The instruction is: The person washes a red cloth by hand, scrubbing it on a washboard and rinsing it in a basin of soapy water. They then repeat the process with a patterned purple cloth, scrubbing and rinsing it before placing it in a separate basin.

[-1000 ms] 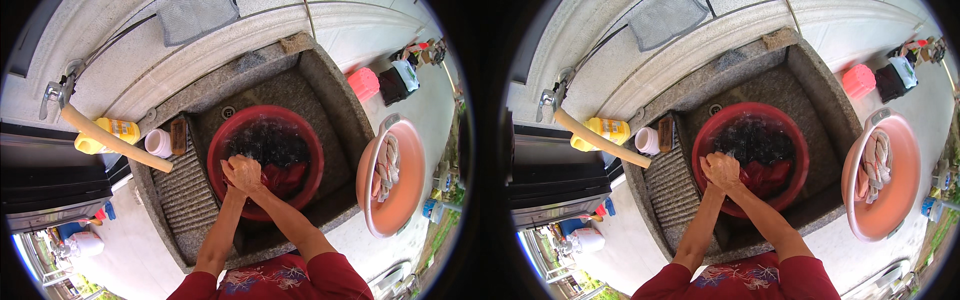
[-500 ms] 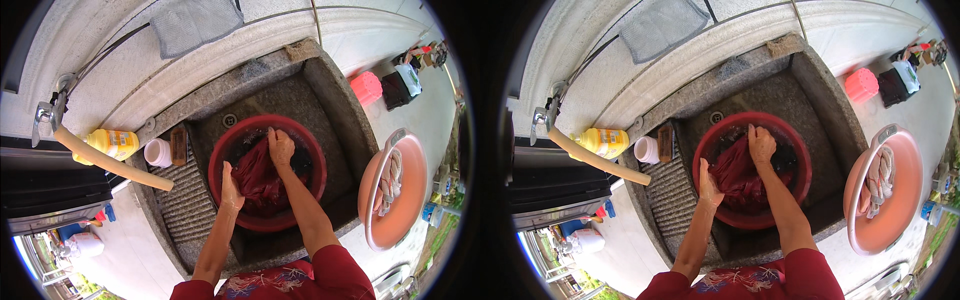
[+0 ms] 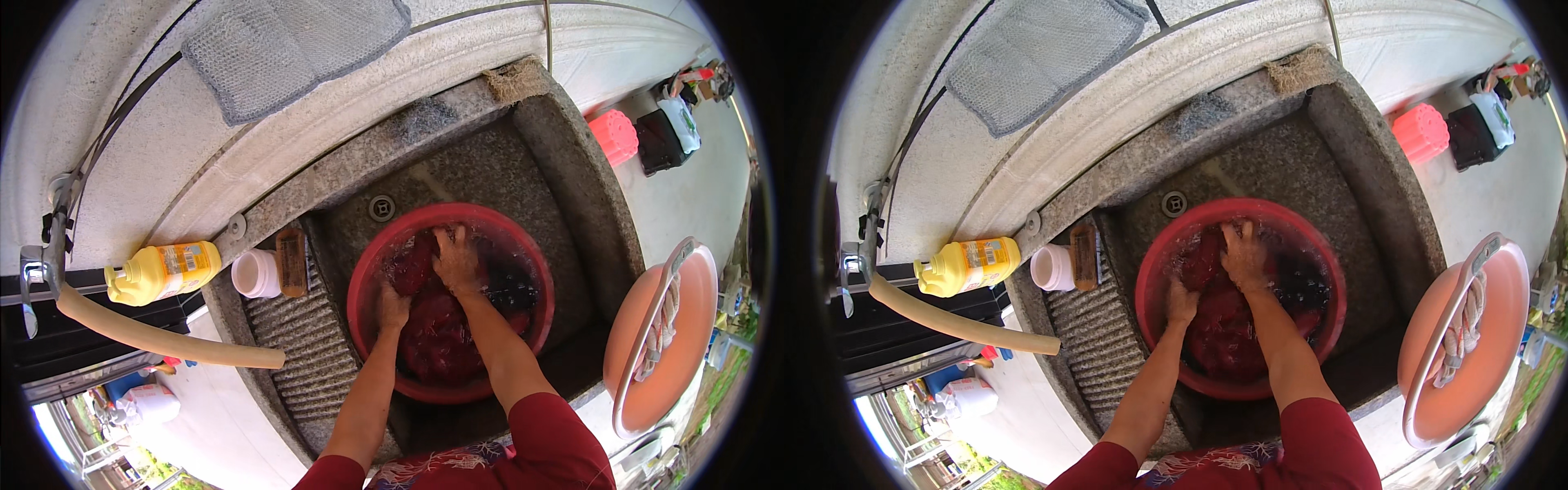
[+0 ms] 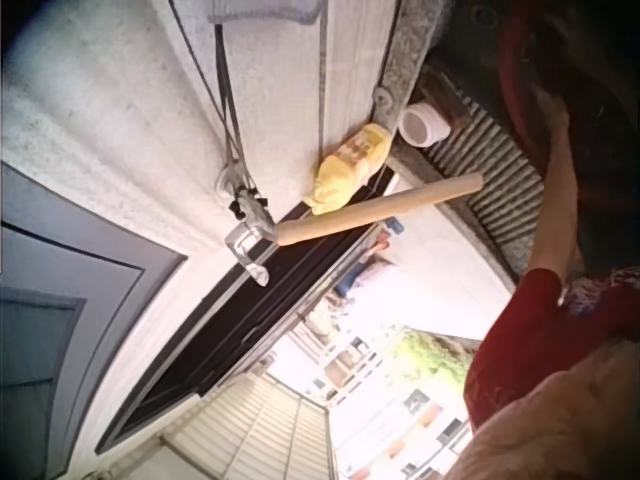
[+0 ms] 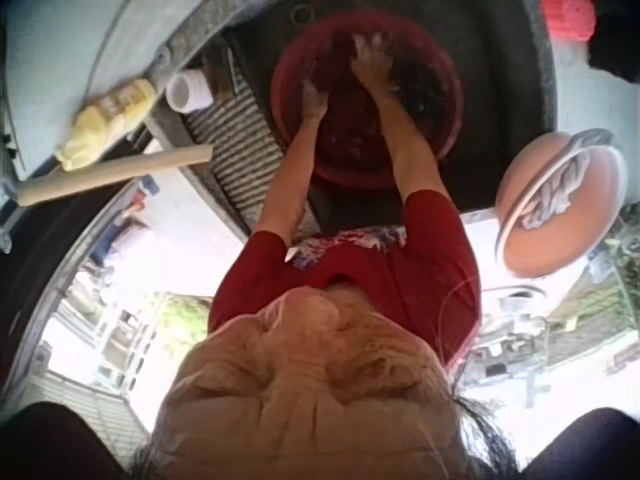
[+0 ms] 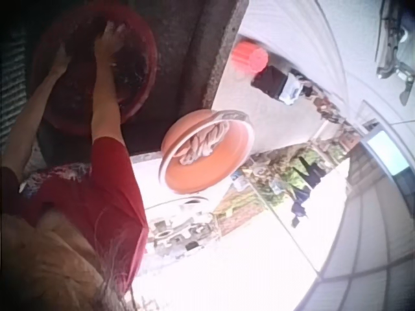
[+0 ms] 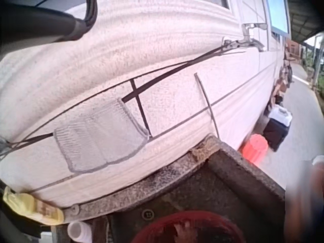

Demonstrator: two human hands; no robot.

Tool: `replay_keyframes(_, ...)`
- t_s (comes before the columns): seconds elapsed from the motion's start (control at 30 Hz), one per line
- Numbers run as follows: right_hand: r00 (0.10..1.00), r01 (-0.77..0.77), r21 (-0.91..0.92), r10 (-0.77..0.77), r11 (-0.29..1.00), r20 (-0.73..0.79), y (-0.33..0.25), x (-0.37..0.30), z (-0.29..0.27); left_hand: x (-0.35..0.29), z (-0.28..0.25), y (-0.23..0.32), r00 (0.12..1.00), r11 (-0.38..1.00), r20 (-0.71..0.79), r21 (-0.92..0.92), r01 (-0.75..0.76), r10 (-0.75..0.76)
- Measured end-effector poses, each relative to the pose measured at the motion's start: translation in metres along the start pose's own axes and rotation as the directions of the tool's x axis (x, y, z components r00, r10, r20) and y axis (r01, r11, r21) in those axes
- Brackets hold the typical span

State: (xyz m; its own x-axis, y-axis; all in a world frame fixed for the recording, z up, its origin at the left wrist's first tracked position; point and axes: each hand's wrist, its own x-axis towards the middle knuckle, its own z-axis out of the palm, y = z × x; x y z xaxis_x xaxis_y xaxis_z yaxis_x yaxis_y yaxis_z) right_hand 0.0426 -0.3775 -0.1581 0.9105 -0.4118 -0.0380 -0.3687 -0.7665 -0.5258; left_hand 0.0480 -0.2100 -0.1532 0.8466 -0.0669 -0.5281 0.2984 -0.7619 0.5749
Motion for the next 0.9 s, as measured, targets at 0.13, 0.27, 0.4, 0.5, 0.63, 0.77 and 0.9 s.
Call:
replay_keyframes(0.13,0.996,-0.043,0.187,0.057,0.981,-0.071,0.027,0.005,-0.001,-0.002,-0.013,-0.001,0.939,0.862,-0.033,-0.387,-0.328,0.343)
replay_keyframes(0.27,0.986,0.156,0.722,-0.064,0.674,-0.152,-0.044,-0.023,-0.065,-0.01,-0.033,-0.007,0.966,-0.025,0.213,-0.976,0.218,0.144)
replay_keyframes(0.4,0.957,0.267,0.727,-0.265,0.633,-0.121,-0.124,-0.107,-0.102,-0.029,-0.042,0.032,0.961,-0.195,0.257,-0.942,0.272,0.102)
replay_keyframes(0.5,0.937,0.342,0.483,-0.332,0.806,-0.11,-0.153,-0.151,-0.105,-0.043,-0.037,0.012,0.866,-0.332,0.202,-0.865,0.377,0.457)
replay_keyframes(0.63,0.92,0.383,0.266,-0.34,0.884,-0.195,-0.145,-0.105,-0.081,-0.066,-0.025,-0.005,0.883,-0.289,0.265,-0.874,0.39,0.389)
replay_keyframes(0.77,0.984,-0.019,0.213,0.055,0.977,-0.167,-0.091,-0.035,-0.057,-0.087,-0.026,0.044,0.875,-0.039,0.424,-0.895,0.444,0.234)
replay_keyframes(0.9,0.974,0.159,0.406,-0.076,0.9,-0.212,-0.112,-0.085,-0.073,-0.107,-0.047,0.047,0.885,-0.105,0.443,-0.883,0.458,0.141)
